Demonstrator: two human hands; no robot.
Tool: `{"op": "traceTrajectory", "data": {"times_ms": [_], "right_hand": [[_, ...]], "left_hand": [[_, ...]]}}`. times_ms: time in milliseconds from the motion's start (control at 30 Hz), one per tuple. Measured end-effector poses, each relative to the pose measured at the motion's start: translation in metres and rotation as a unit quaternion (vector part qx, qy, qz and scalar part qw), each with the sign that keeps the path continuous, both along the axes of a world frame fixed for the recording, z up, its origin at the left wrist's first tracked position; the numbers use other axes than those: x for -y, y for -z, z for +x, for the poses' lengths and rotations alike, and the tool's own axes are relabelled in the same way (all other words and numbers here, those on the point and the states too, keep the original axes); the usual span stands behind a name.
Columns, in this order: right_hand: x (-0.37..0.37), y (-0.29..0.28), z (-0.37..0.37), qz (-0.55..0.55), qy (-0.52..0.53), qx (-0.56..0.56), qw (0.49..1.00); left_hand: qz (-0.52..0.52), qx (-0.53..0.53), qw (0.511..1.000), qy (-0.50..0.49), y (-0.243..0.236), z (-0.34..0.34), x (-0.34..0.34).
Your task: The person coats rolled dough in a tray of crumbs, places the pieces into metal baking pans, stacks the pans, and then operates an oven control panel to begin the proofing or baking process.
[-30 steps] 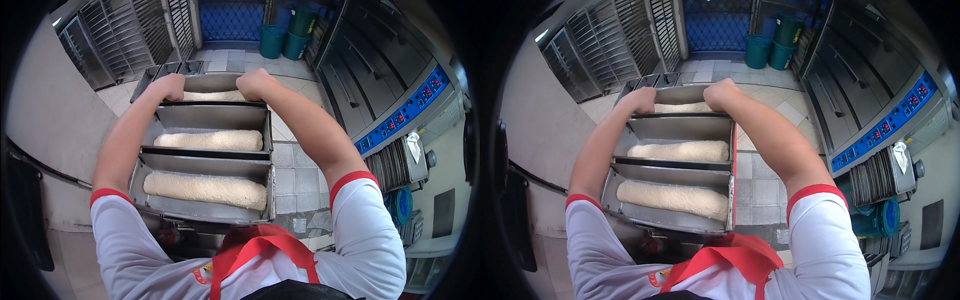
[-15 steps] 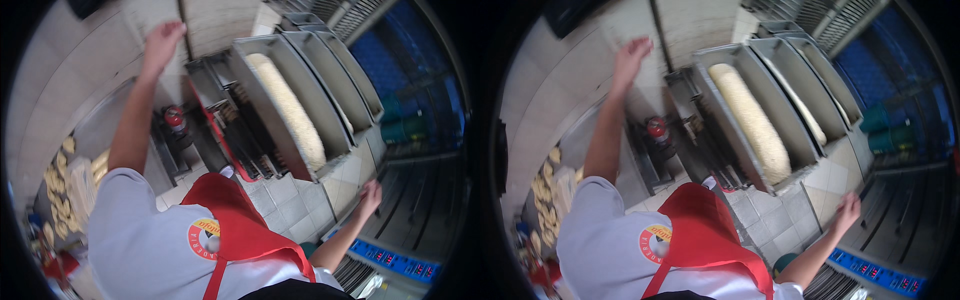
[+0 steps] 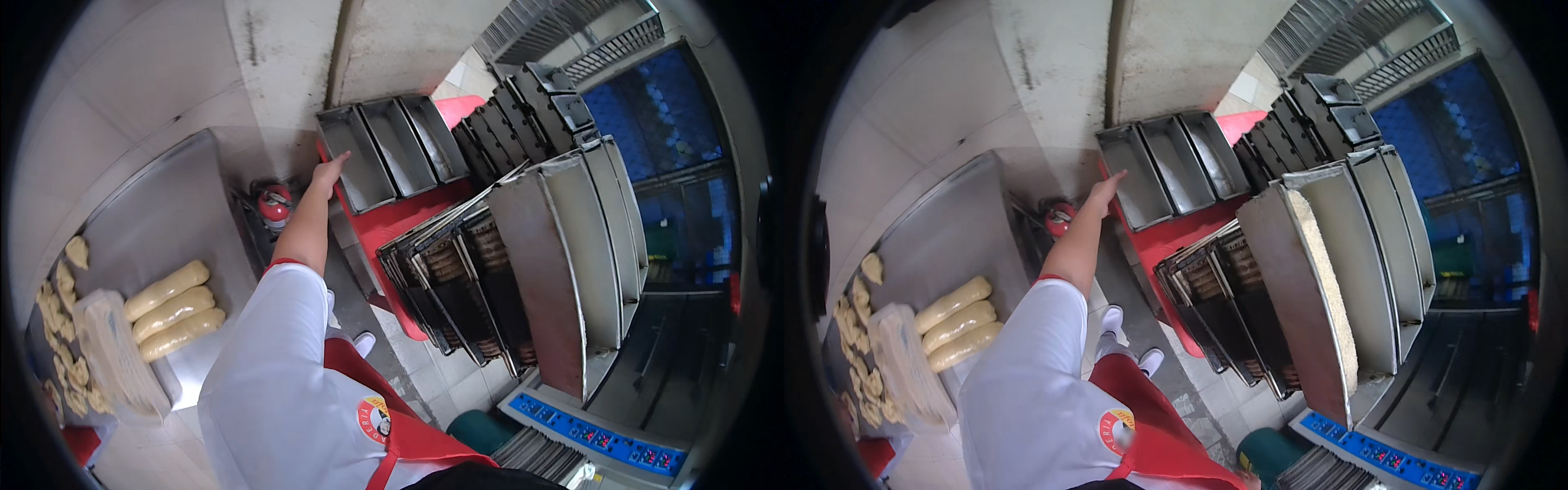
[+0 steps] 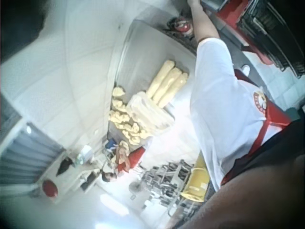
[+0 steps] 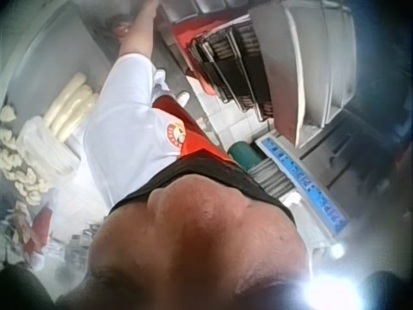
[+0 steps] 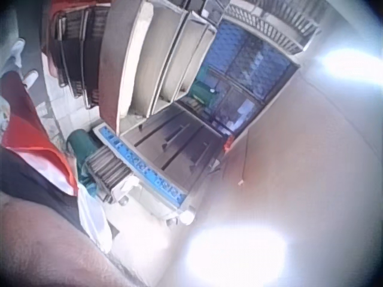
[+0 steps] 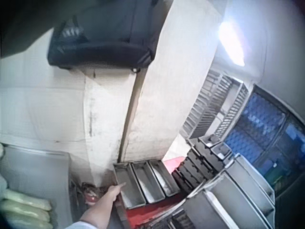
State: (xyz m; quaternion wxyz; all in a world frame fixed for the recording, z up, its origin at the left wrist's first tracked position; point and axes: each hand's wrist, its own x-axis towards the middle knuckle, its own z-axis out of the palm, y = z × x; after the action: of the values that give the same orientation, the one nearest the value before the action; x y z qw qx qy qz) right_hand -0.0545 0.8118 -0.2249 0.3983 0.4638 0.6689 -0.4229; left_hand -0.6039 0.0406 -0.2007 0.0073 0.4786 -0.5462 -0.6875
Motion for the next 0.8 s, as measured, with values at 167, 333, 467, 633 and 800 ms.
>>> {"op": "traceTrajectory", "data": {"times_ms": [167, 333, 467, 633, 800], "right_hand": [[0.05, -0.048, -0.016, -0.004, 0.066, 0.002, 0.998], [0.071, -0.052, -0.008, -0.053, 0.138, -0.005, 0.989], [0.061, -0.037, -0.005, -0.12, 0.209, 0.0, 0.97], [0.021, -0.004, -0.029, -0.265, 0.265, -0.012, 0.927], [0.03, 0.012, -0.112, -0.245, 0.012, -0.181, 0.953]], "left_hand": [[0.053, 0.014, 0.998, -0.003, 0.064, -0.015, 0.027], [0.017, 0.006, 0.998, -0.055, 0.061, 0.012, 0.033], [0.017, -0.014, 0.998, -0.066, 0.005, 0.069, 0.035], [0.007, -0.036, 0.995, -0.093, -0.093, 0.166, 0.049], [-0.014, -0.095, 0.992, -0.086, -0.166, 0.271, 0.056]]}}
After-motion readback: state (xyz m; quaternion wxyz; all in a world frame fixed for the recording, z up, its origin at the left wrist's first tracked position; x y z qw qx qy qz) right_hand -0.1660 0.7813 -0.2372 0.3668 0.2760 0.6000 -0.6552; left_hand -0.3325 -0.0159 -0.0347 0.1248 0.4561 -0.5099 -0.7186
